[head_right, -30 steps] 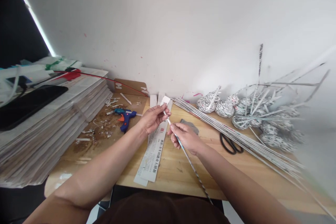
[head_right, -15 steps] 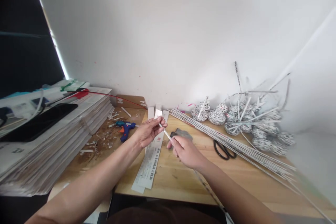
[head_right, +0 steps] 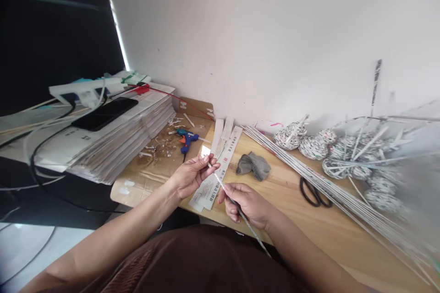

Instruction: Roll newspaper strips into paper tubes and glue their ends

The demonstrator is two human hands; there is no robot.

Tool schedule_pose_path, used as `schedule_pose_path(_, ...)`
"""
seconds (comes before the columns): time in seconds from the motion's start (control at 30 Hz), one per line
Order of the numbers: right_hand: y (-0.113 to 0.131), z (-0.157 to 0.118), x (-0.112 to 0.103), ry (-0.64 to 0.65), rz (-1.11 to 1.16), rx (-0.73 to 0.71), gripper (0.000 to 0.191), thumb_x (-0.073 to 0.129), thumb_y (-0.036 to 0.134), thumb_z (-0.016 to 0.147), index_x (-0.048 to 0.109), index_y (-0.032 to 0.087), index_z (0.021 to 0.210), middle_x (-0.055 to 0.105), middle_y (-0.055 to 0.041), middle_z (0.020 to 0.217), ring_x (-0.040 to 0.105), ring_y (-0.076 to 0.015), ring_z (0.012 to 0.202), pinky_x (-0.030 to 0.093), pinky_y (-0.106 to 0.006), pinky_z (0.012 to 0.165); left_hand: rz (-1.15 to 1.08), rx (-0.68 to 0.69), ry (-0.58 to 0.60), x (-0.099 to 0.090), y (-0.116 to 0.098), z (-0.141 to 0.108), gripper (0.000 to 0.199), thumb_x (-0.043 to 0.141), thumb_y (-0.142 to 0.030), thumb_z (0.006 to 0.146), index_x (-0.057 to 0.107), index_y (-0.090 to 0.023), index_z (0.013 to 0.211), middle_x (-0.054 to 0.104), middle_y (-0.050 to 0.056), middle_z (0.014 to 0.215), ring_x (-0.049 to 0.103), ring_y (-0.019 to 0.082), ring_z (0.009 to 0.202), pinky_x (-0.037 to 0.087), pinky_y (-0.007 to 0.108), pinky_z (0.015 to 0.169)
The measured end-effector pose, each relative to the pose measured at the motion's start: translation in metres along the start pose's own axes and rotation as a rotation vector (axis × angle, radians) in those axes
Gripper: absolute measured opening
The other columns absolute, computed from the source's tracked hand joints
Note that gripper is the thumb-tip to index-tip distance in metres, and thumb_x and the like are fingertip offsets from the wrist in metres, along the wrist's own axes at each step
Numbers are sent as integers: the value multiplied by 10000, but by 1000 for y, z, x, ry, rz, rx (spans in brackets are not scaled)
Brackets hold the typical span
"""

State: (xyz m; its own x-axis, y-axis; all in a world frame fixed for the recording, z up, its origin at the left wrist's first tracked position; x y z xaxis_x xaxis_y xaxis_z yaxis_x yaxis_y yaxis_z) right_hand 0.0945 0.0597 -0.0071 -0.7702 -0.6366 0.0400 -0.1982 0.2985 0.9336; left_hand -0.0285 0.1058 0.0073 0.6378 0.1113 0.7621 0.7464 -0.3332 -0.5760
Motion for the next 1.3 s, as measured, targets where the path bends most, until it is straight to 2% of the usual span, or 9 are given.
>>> schedule_pose_path(0.2,25,-5,-10,-284,-438,-206,383,498,552,914,561,190,807,499,30,587,463,-111,538,374,-261,570,-33,28,-19,-15,2,-12,154,539,-42,887,692,-38,876,717,108,837,729,184,839,596,215,783)
schedule_pose_path(0.4,-2,8,13,21,-19,29,467,408,597,930,567,162,869,452,45,535,442,-105,463,355,-251,492,-36,14,-12,-25,2,-21,144,556,-58,883,694,-44,920,719,119,880,724,189,873,589,226,815)
schedule_pose_path(0.47,1,11,11,-13,-92,10,439,442,593,921,558,172,873,477,39,557,456,-108,484,362,-251,506,-36,28,-32,-28,-1,-23,132,566,-55,878,693,-46,913,718,120,887,722,186,881,582,238,846)
schedule_pose_path(0.6,23,11,7,-178,-422,-154,379,516,559,902,537,197,791,503,29,589,463,-115,547,368,-255,560,-52,60,-80,-37,-7,-27,113,576,-47,871,686,-51,896,711,113,871,720,169,870,577,229,850)
schedule_pose_path(0.67,21,14,13,-138,-398,-121,416,438,569,934,574,192,825,484,32,567,440,-110,515,359,-255,545,-66,62,-74,-39,-9,-28,124,564,-47,877,686,-50,895,707,111,868,719,166,863,581,215,822)
schedule_pose_path(0.8,7,18,29,36,-144,35,480,361,594,950,587,174,901,452,44,548,414,-102,467,343,-249,495,-82,58,-56,-42,-11,-30,141,552,-54,885,690,-51,911,709,111,871,722,178,862,586,219,808)
schedule_pose_path(1.0,28,19,19,-177,-428,-126,365,537,537,900,569,187,804,506,29,587,459,-110,546,364,-251,563,-109,71,-87,-49,-17,-31,153,533,-43,891,686,-49,887,710,107,856,722,172,846,588,216,796)
schedule_pose_path(1.17,5,24,39,63,-20,72,421,471,553,928,600,160,851,473,41,525,433,-93,462,341,-236,500,-111,60,-59,-51,-18,-34,150,543,-50,888,692,-51,902,711,110,868,722,177,862,590,218,794)
schedule_pose_path(1.3,0,27,45,149,201,128,365,514,503,916,581,163,801,390,69,466,370,-83,416,324,-231,467,-102,70,-10,-52,-18,-36,156,563,-61,882,699,-58,957,717,114,908,721,196,904,580,240,848)
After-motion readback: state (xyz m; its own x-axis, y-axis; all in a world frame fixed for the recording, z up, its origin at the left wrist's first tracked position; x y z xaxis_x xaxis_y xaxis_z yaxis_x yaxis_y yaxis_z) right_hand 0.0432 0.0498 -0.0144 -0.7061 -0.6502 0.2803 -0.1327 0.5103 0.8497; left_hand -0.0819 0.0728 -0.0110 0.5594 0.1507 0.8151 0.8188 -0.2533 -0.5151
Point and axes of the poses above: each hand's wrist, its own z-axis towards the middle knuckle, its own x-axis out of the palm, y = z × x, the point moved 9 cm from there along z, towards the middle knuckle
